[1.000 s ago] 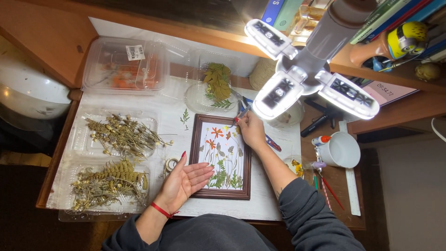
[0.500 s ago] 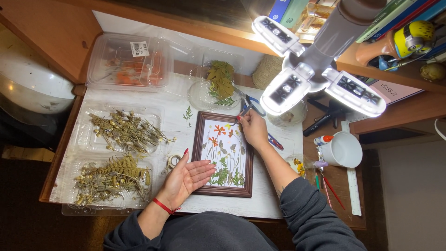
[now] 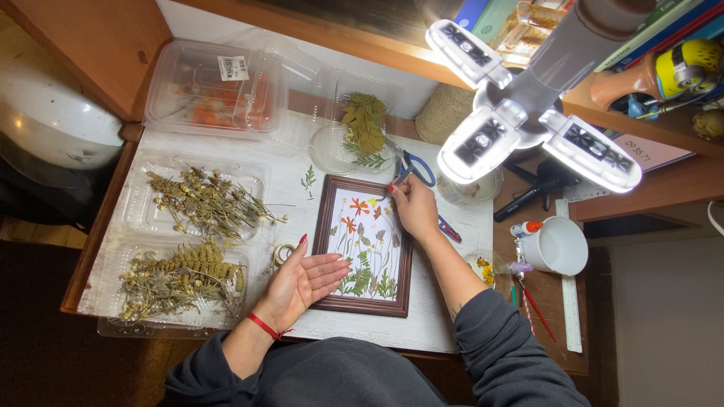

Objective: Arranging and securing pressed dried flowers and leaves inside a small picture frame.

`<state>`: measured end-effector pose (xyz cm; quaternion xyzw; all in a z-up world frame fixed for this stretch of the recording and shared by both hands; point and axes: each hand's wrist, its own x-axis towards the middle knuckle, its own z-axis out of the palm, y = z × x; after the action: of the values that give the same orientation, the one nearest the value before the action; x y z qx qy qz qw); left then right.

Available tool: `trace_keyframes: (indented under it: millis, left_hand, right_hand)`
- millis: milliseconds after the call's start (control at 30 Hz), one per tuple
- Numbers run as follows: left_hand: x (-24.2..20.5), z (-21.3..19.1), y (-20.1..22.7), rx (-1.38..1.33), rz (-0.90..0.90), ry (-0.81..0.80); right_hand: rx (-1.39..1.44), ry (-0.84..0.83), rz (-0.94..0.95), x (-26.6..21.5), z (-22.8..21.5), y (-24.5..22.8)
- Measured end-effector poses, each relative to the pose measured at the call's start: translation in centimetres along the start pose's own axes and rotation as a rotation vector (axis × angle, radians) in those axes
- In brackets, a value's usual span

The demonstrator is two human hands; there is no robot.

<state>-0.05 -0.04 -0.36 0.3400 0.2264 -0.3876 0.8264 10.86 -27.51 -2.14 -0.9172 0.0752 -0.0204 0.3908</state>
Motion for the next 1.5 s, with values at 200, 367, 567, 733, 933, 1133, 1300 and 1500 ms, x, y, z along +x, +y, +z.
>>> trace_keyframes:
  millis: [200, 367, 567, 733, 933, 1133, 1300, 1500]
  left_hand:
    - [0.4, -0.7, -0.4, 0.002, 0.010, -0.019]
    - [-0.3, -0.6, -0.3, 0.148, 0.072, 0.024]
    - [-1.5, -1.3, 0.1, 0.371, 0.219, 0.123]
    - [0.4, -3.4, -2.1, 0.424, 0.391, 0.131]
    - [-2.5, 0.5, -0.7, 0.940, 0.294, 0.322]
    - [-2.3, -0.6, -1.5, 1.114, 0.670, 0.237]
    - [-3.1, 0.1, -1.2, 1.143, 0.620, 0.219]
    - [-3.7, 0.4, -1.1, 1.151, 0.626, 0.208]
  right_hand:
    - [0.004, -0.003, -0.001, -0.1, -0.1, 0.3]
    - [0.063, 0.042, -0.057, -0.8, -0.7, 1.3]
    - [0.245, 0.074, -0.026, -3.5, -1.0, 3.4]
    - [0.257, 0.039, 0.057, -5.6, -0.5, 2.6]
    - [0.165, 0.083, 0.012, -7.7, -0.2, 0.4]
    - [0.271, 0.084, -0.097, -10.2, -1.3, 0.4]
    - [-0.281, -0.076, -0.442, -10.4, -1.9, 0.2]
    - [-0.325, -0.100, -0.507, -10.5, -1.4, -0.7]
